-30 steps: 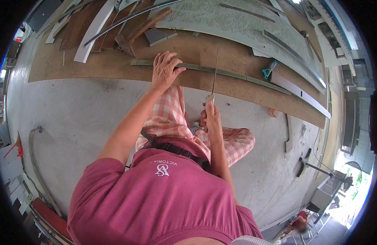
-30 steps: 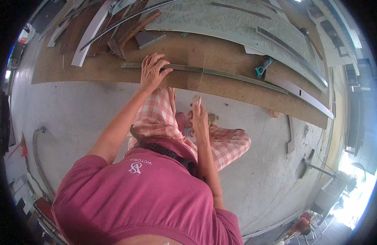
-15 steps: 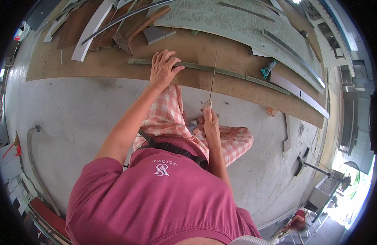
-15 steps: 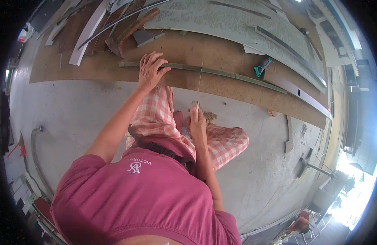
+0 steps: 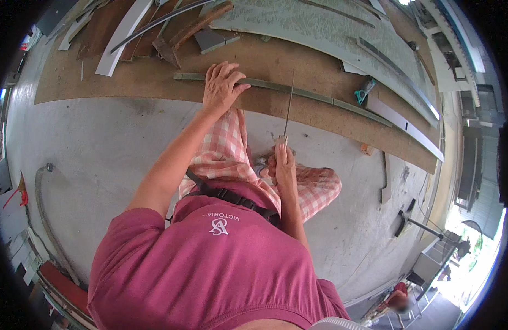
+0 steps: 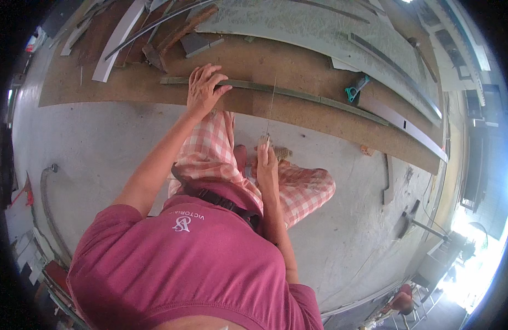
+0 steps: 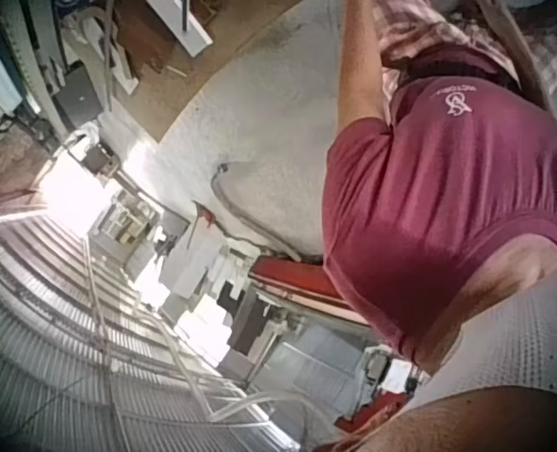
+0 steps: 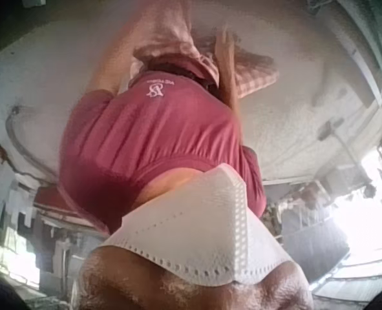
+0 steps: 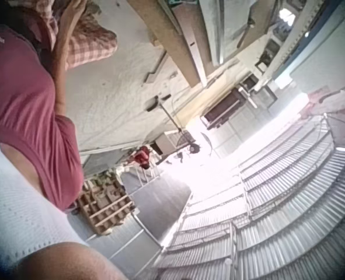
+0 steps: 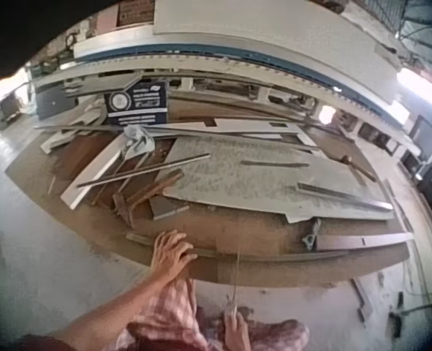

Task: The person cuts a thin wood strip on a workbench using a hand saw.

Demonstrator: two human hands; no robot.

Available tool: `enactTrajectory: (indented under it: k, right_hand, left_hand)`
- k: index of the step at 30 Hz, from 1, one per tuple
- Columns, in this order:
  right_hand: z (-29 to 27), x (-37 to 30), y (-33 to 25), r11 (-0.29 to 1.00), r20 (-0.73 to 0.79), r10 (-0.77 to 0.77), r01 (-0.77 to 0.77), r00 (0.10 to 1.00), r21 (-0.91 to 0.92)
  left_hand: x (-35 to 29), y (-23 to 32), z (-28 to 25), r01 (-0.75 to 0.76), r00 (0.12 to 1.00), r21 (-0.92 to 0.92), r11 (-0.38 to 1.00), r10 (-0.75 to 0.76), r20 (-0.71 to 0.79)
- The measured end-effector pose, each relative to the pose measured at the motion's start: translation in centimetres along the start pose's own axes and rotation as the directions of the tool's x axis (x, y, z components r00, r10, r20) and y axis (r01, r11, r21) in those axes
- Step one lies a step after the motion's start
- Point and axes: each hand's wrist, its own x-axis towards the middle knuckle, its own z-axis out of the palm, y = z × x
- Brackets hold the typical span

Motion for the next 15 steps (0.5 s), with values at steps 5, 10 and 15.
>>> enactTrajectory:
  k: [5,10,15]
  right_hand:
    - [1.5,1.7,-3.5,0.994,-0.001,0.045,-0.044,0.999,0.103]
    - [0.8,0.4,-1.2,0.998,-0.019,0.061,-0.060,0.998,0.022]
    - [1.1,-0.2,-2.6,0.994,-0.006,0.104,-0.103,0.995,0.026]
  left_hand:
    - [0.2,-0.2,0.1,0.006,1.000,0.015,1.000,-0.006,0.003]
    - [-0.1,-0.1,0.1,0.026,0.999,0.020,0.999,-0.027,0.037]
    - [0.0,-0.2,-0.3,0.012,1.000,0.014,1.000,-0.012,0.001]
